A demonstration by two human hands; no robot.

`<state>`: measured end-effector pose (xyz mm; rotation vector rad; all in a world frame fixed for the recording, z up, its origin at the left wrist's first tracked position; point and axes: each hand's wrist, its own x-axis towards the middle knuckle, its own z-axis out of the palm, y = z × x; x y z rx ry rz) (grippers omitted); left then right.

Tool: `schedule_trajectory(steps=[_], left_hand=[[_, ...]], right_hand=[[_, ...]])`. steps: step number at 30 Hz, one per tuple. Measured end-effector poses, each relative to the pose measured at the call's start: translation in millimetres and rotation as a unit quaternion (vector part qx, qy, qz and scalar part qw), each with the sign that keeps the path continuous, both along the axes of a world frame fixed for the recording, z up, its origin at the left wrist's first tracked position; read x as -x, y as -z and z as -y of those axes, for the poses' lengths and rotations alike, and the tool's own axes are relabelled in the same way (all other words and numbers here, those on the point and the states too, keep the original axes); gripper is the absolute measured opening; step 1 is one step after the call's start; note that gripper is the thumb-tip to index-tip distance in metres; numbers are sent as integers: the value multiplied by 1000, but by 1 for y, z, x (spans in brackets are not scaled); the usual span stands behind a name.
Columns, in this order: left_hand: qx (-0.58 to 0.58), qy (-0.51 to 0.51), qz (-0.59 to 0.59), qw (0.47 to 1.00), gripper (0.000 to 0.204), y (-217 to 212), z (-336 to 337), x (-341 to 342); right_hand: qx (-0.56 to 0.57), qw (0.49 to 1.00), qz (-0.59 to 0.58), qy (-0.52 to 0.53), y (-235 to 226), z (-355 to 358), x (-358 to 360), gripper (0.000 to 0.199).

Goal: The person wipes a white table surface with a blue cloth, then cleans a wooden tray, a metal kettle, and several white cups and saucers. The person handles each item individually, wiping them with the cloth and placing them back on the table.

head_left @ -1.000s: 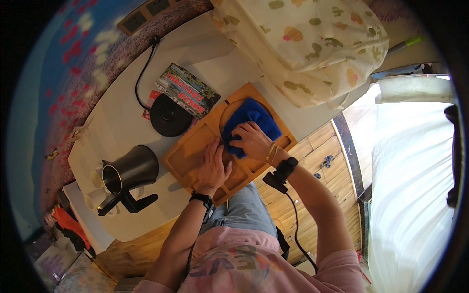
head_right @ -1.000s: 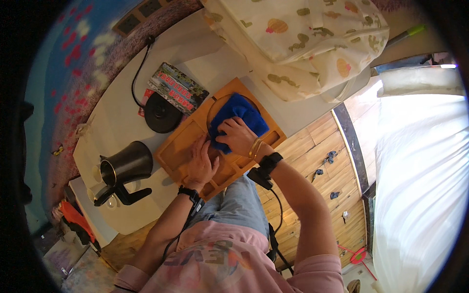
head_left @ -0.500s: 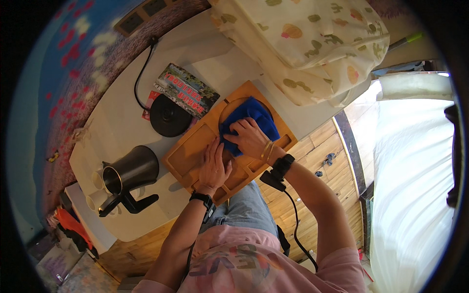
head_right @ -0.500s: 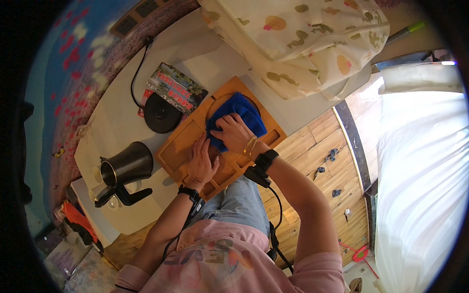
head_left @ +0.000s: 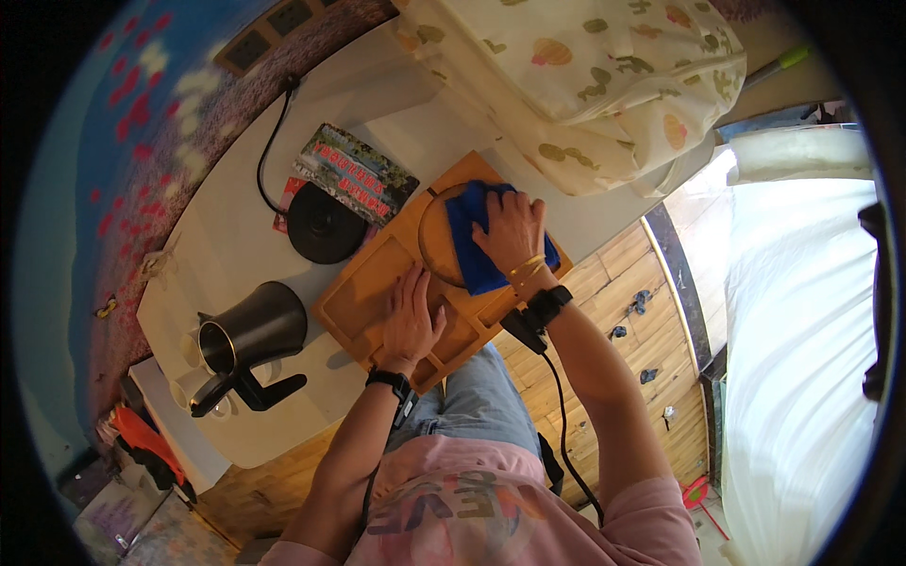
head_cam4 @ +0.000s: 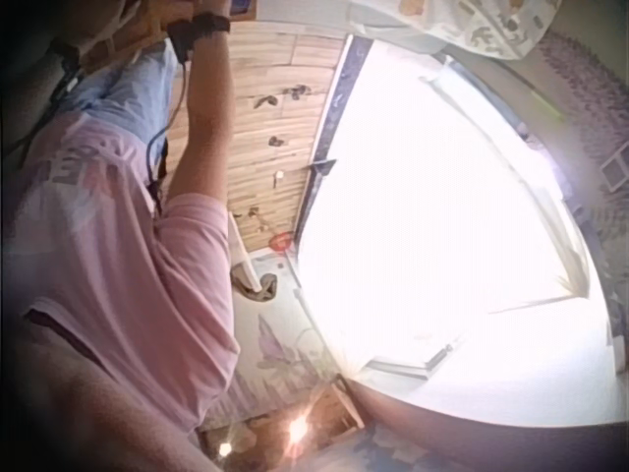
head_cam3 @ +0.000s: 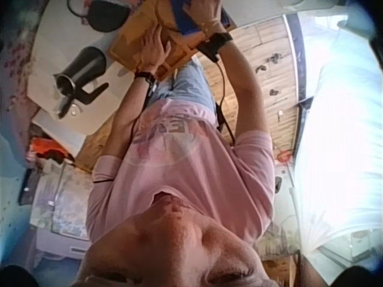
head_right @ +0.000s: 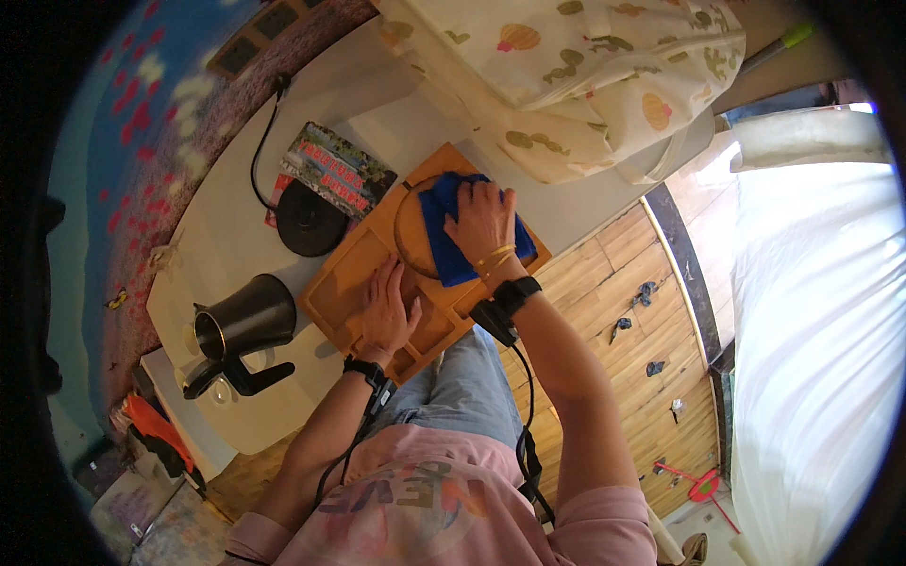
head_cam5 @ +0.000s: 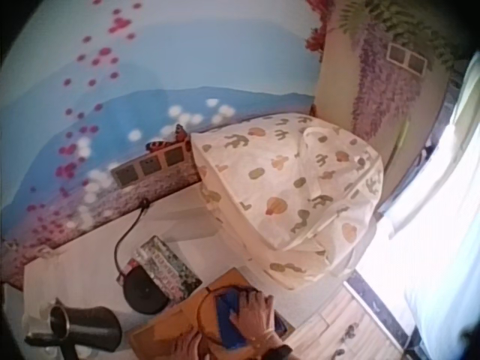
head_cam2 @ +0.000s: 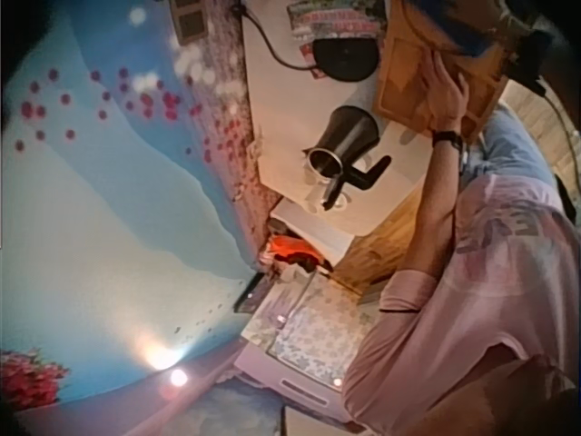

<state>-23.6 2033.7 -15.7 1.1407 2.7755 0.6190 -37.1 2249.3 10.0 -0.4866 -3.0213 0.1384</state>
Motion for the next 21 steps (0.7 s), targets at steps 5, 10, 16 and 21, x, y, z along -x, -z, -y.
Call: schedule_trajectory(steps=[5, 10, 16, 21], left_hand=[[12, -1, 15, 1000, 60, -1, 1, 0], [28, 2, 37, 999, 66, -2, 2, 1], [8, 2, 24, 1000, 65, 2, 2, 3], [11, 3, 37, 999, 61, -2, 2, 3]], right_hand=[[-16, 994, 100, 36, -13, 7, -30, 49], [15, 988, 151, 37, -20, 30, -54, 50], [162, 981, 109, 6, -8, 65, -62, 39], [201, 971, 124, -49, -8, 46, -65, 39]])
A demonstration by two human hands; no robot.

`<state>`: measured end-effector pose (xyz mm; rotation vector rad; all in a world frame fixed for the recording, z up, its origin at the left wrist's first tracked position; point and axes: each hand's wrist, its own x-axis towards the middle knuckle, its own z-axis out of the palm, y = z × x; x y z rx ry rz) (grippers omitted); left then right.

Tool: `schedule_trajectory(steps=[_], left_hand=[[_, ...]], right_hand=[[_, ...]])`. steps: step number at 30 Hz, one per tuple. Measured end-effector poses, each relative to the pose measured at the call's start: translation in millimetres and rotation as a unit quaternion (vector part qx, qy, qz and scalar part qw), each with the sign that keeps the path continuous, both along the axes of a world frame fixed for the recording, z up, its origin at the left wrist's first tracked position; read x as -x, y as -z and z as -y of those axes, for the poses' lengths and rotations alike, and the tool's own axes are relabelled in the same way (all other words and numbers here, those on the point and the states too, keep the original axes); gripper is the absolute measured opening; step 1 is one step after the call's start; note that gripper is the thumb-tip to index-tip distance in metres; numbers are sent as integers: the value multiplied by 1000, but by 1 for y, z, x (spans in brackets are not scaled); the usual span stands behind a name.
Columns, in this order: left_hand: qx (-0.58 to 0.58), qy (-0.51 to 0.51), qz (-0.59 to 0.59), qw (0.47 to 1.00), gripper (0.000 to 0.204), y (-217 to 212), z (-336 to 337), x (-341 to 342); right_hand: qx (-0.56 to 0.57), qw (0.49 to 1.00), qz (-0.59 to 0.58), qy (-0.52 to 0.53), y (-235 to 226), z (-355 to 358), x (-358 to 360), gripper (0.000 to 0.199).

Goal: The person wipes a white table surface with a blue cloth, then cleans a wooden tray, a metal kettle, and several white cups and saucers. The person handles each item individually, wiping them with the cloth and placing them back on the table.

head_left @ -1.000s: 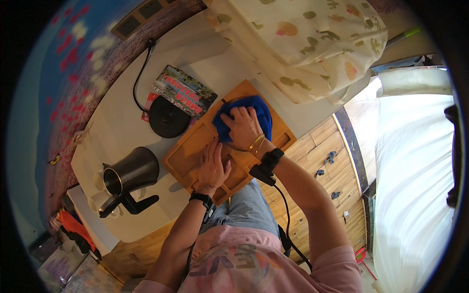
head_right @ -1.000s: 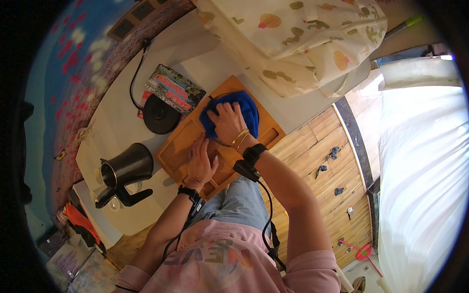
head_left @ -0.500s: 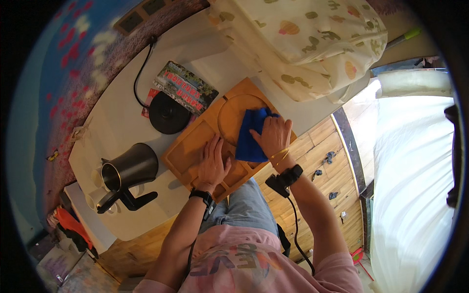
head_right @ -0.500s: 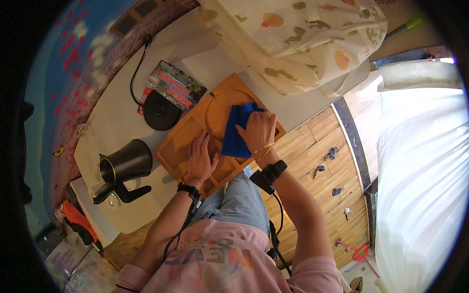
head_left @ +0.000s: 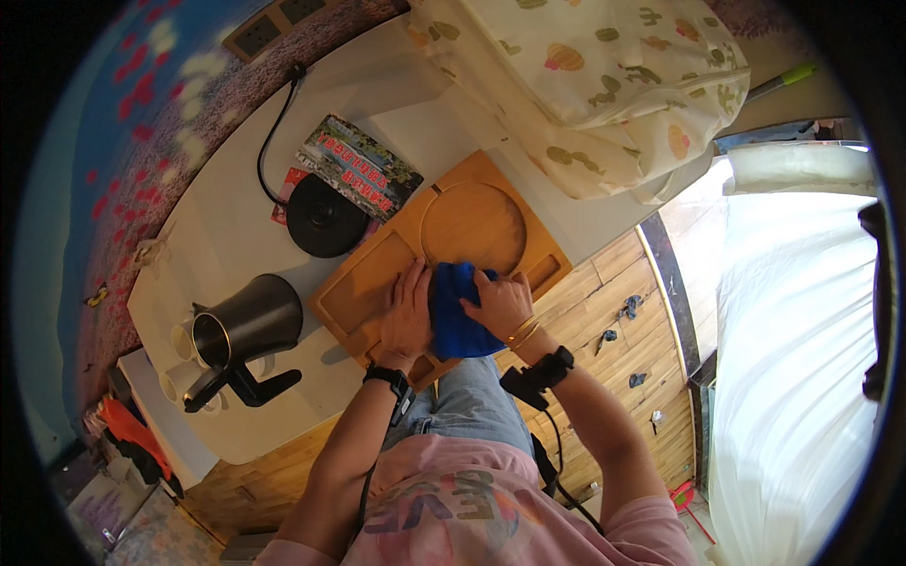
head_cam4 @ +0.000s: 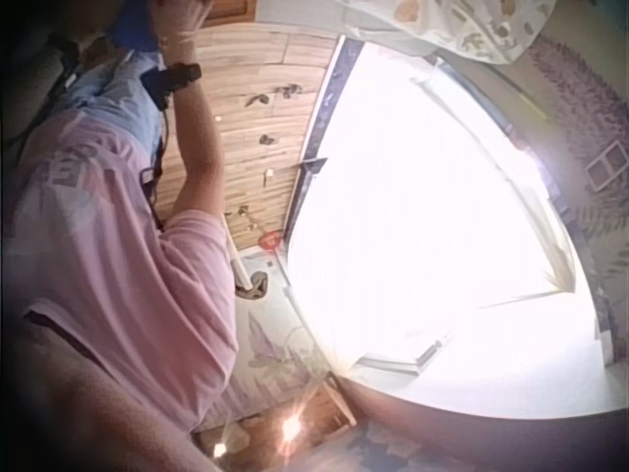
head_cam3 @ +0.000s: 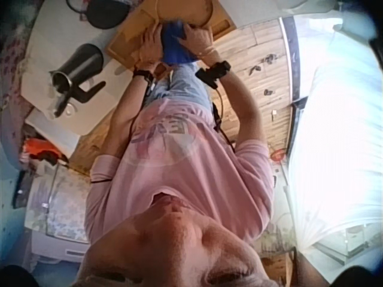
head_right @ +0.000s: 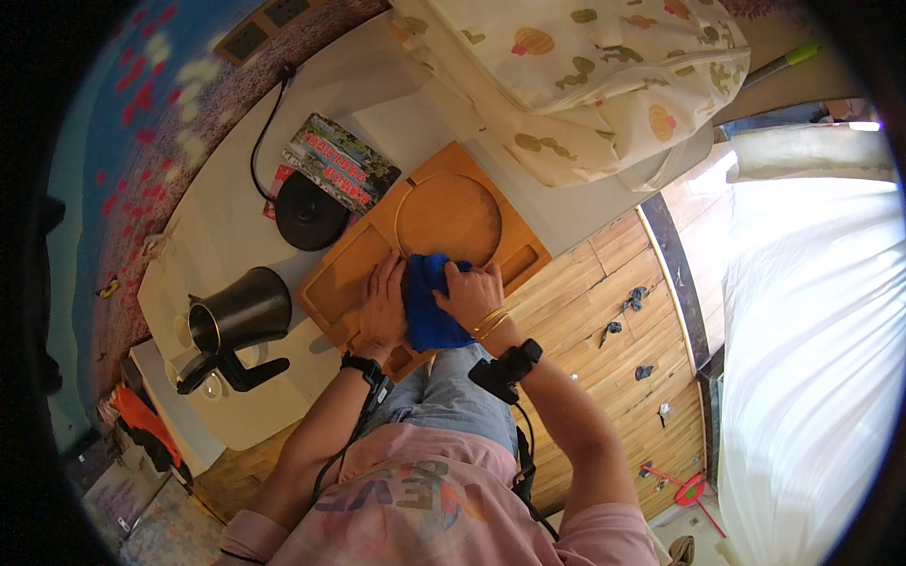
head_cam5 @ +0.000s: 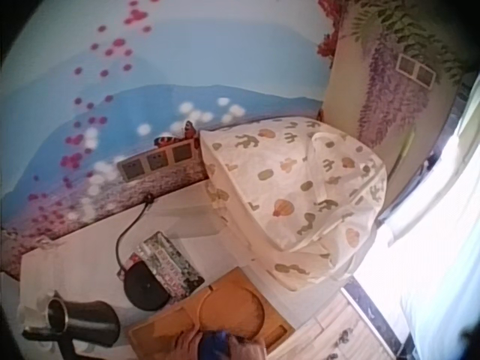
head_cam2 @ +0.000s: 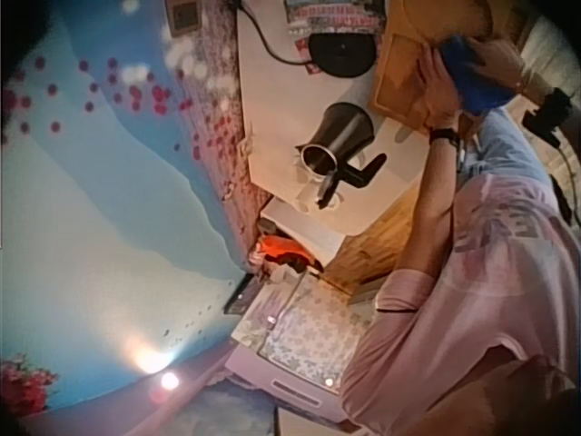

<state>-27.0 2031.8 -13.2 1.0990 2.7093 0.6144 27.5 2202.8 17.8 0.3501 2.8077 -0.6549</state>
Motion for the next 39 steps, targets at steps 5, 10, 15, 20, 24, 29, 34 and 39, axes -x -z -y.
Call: schedule_trajectory(steps=[5, 10, 15, 20, 24, 29, 34, 39], left_hand=[[-13, 0, 20, 1000, 56, 1, 2, -1], [7, -11, -24, 1000, 51, 13, 3, -2], [7, -4, -15, 1000, 55, 10, 2, -1], [1, -4, -1, 1000, 60, 2, 1, 0], [-22, -1, -8, 1000, 58, 2, 1, 0], [-32, -3, -8, 999, 57, 4, 0, -1], [-12, 1, -24, 1000, 58, 4, 1, -1], [-24, 14, -34, 999, 57, 3, 0, -1]], right_hand=[[-3, 999, 22, -29, -3, -10, 5, 34], [37, 996, -79, -17, 8, 17, 20, 30], [12, 996, -82, -41, 1, -1, 9, 29], [-85, 994, -54, -46, -10, -52, -3, 32], [-115, 976, -177, 59, -3, -67, -14, 38], [-127, 972, -120, 157, 9, -51, -52, 44], [-70, 974, -150, 156, 15, -4, -63, 46], [19, 989, -133, 65, 1, 19, -78, 43]])
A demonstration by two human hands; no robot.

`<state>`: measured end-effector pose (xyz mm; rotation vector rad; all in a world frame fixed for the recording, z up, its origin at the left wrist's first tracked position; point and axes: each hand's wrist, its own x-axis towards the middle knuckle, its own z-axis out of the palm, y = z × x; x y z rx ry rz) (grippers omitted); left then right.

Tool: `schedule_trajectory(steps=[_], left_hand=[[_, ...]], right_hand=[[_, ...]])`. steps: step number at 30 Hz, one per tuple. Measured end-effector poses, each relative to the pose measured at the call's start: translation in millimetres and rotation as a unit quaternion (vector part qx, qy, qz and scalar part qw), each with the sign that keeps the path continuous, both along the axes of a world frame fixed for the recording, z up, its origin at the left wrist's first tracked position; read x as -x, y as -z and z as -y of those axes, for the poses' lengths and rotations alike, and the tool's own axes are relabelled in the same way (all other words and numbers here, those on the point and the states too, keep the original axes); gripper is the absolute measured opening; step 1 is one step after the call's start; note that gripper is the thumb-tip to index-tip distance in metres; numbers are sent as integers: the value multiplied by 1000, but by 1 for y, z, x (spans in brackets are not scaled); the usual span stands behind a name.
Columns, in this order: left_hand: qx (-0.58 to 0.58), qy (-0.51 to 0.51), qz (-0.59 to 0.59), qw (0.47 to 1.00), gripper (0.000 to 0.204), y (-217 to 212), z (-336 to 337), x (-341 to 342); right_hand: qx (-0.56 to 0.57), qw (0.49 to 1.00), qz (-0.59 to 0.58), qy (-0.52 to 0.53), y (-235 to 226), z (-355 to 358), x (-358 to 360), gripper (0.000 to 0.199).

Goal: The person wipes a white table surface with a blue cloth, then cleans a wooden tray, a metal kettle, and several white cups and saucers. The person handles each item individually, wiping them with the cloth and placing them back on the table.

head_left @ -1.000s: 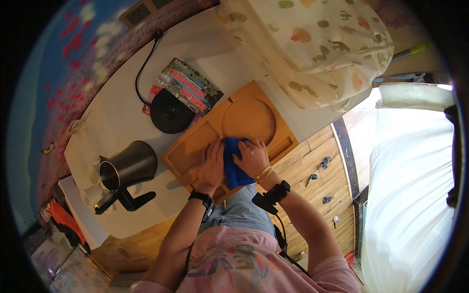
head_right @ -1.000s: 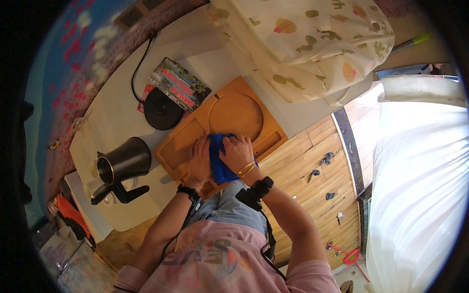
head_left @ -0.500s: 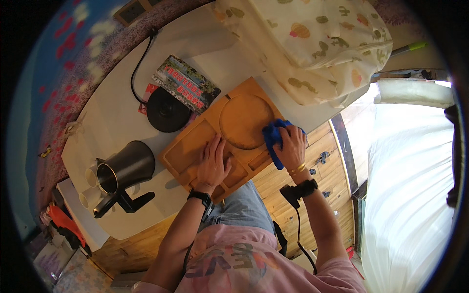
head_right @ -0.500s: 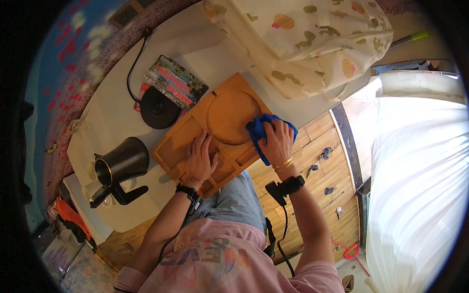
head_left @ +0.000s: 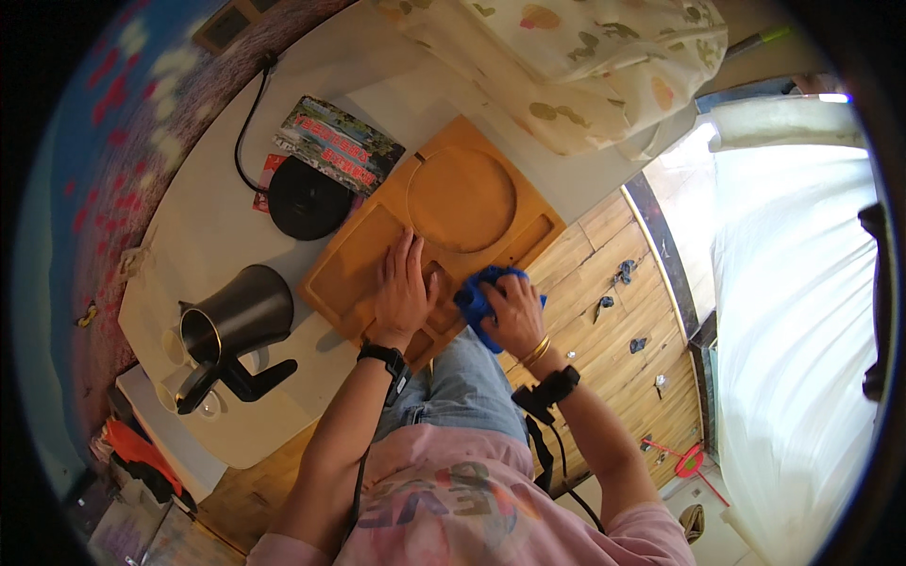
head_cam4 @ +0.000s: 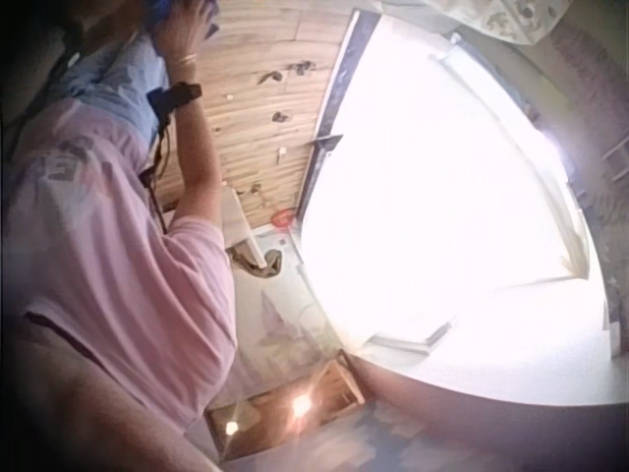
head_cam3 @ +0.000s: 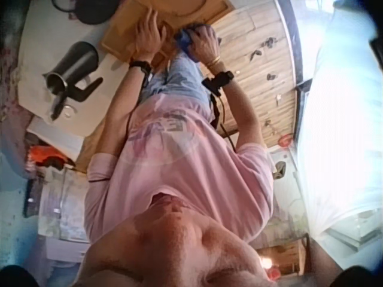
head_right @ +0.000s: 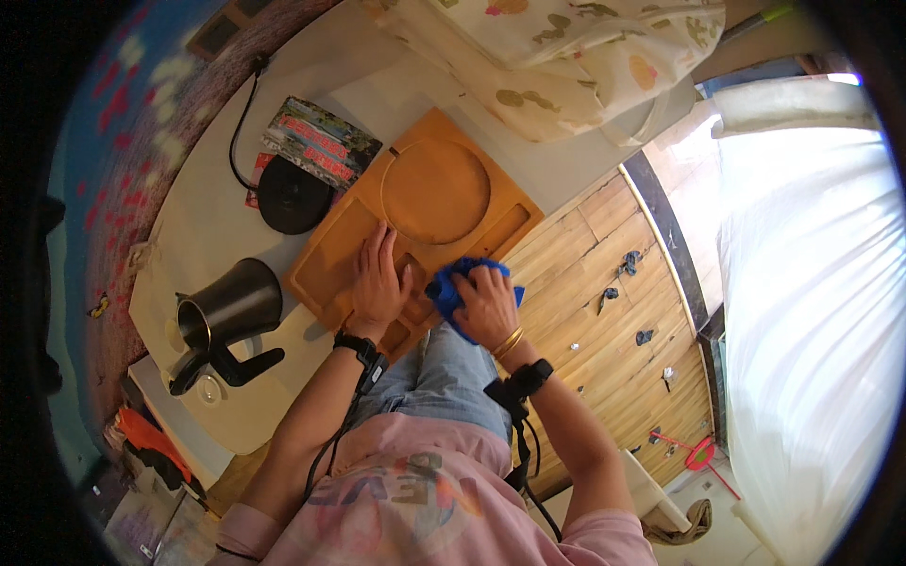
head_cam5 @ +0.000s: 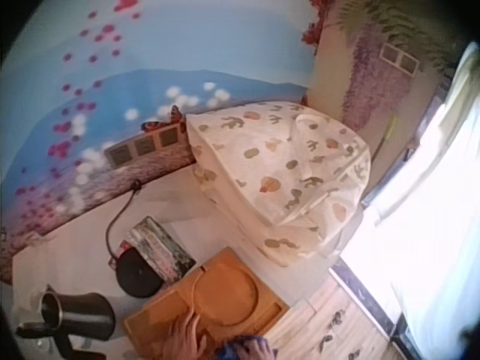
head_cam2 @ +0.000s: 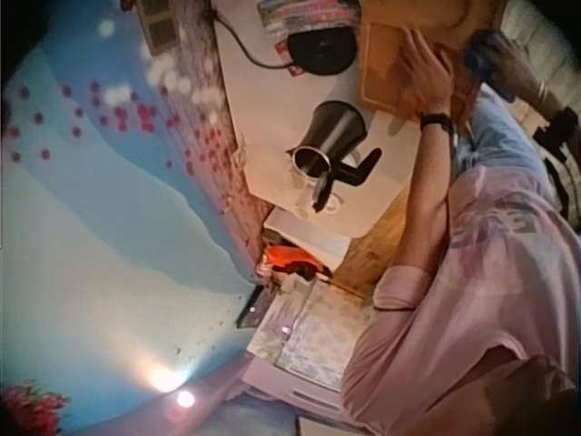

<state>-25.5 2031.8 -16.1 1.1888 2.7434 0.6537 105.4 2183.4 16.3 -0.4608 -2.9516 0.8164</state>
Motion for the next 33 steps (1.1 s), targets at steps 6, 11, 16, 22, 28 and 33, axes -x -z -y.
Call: schedule_trajectory(steps=[6, 11, 16, 22, 28, 33], left_hand=[[-63, 19, 108, 992, 52, -5, 17, 7], [-25, 41, 119, 992, 52, -13, 66, -1], [25, 58, 80, 995, 55, -15, 107, -20], [8, 102, 48, 994, 63, -9, 114, -35], [41, 178, 79, 980, 54, -13, 105, -66], [148, 199, 10, 969, 38, -14, 91, -74]], right_hand=[[-9, 996, -55, 63, -5, 1, -6, 43], [13, 999, 19, -23, -6, 62, -15, 47], [-20, 1000, -10, 4, -2, 79, 7, 53], [-39, 997, -42, 57, 12, 87, 42, 53], [11, 995, -93, 40, 11, 82, 10, 47], [16, 972, -131, 193, 12, 65, -20, 41]])
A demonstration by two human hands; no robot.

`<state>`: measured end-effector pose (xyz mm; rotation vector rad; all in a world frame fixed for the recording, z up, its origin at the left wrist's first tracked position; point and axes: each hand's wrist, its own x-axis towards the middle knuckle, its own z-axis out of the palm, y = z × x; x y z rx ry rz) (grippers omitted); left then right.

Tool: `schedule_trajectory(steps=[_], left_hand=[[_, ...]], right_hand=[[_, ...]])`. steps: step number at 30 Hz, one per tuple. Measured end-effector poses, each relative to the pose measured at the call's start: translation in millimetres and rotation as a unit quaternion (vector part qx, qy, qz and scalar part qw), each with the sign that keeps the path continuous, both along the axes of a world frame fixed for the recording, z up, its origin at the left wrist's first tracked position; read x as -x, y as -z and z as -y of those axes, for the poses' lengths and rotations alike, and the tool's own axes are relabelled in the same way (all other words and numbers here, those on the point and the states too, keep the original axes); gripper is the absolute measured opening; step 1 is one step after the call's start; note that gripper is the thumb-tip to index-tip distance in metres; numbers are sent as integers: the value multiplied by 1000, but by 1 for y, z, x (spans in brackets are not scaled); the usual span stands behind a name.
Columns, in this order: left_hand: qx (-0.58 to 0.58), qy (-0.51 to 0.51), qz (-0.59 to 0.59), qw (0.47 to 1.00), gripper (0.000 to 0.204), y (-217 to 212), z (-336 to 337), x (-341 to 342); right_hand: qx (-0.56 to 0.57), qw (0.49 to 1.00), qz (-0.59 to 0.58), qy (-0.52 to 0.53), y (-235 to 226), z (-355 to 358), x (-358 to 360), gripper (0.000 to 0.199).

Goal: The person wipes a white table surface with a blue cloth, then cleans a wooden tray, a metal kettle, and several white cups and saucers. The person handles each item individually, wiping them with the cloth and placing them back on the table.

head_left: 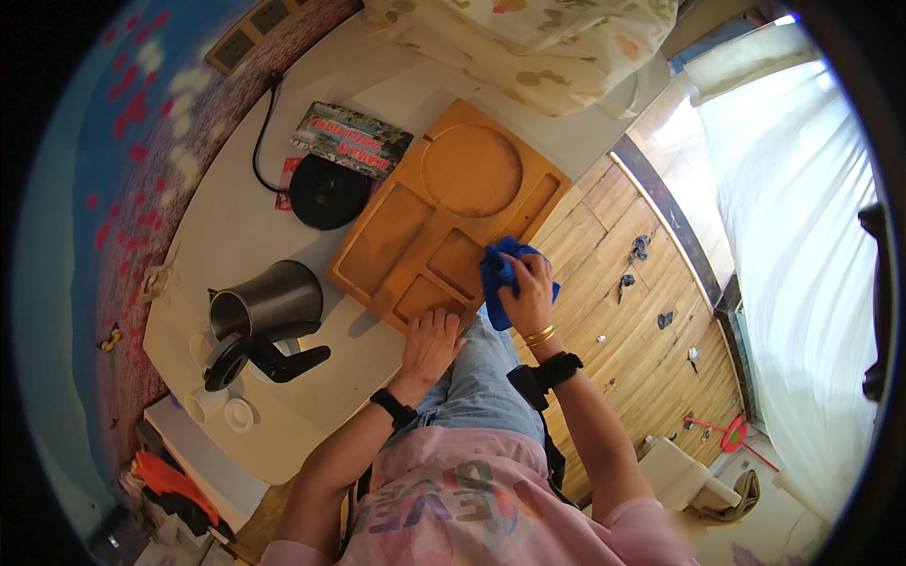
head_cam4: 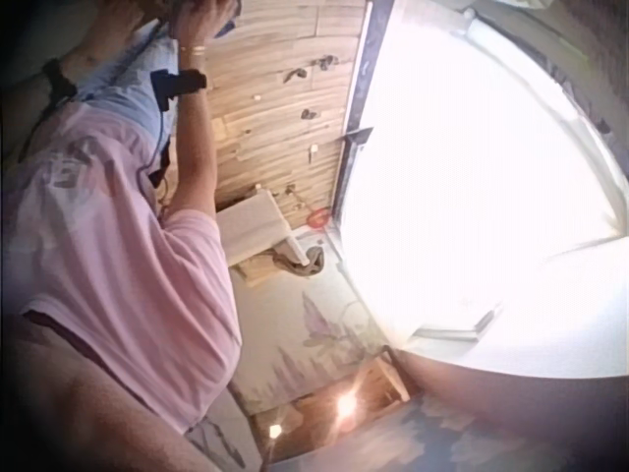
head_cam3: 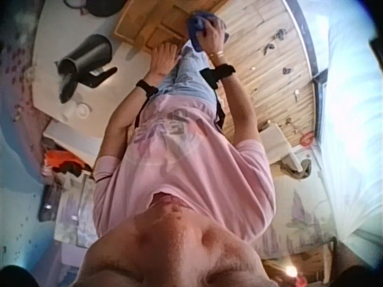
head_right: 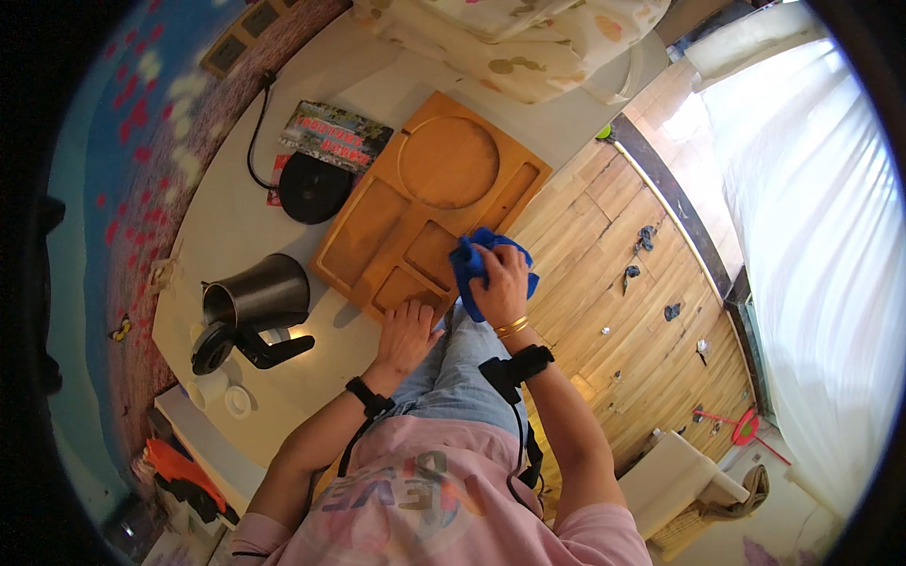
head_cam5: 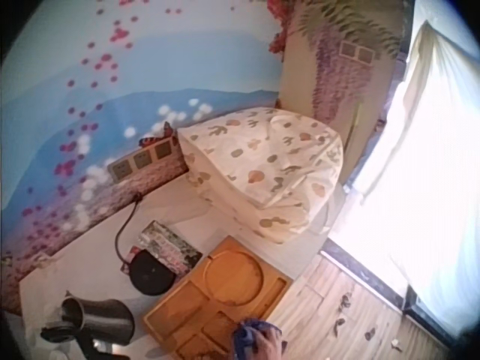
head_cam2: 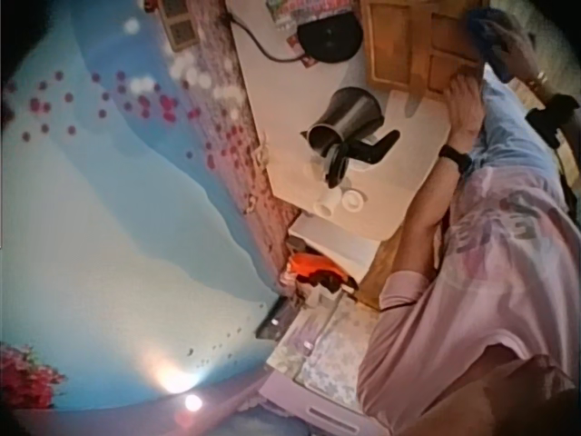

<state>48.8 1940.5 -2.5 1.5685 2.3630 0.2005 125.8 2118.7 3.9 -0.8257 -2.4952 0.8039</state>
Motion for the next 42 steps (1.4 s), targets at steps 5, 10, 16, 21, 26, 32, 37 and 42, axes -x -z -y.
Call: schedule_trajectory(steps=[5, 10, 16, 21, 26, 32, 37, 42], left_hand=[[28, -3, -46, 999, 26, 2, -11, -1], [-44, 7, 16, 999, 21, -2, -10, 8], [-107, -9, 121, 987, 21, -45, -14, 17], [-139, -43, 251, 957, 26, -97, -17, 30], [-145, -137, 435, 878, 30, -142, 9, 50], [-115, -151, 393, 900, 30, -162, 33, 80], [-113, -180, 342, 915, 31, -172, 47, 96], [-144, -252, 322, 901, 32, -173, 53, 99]], right_hand=[[96, 989, -12, 112, 9, 1, -17, 40], [108, 985, -24, 130, 10, 5, -29, 40], [113, 979, -63, 160, -14, -5, -34, 40], [104, 978, -106, 143, -47, -11, -26, 42], [81, 981, -144, 103, -76, -4, -3, 43], [81, 974, -195, 80, -104, 6, 26, 42], [17, 972, -231, 26, -133, 15, 45, 37], [-40, 966, -188, -175, -159, 50, 58, 44]])
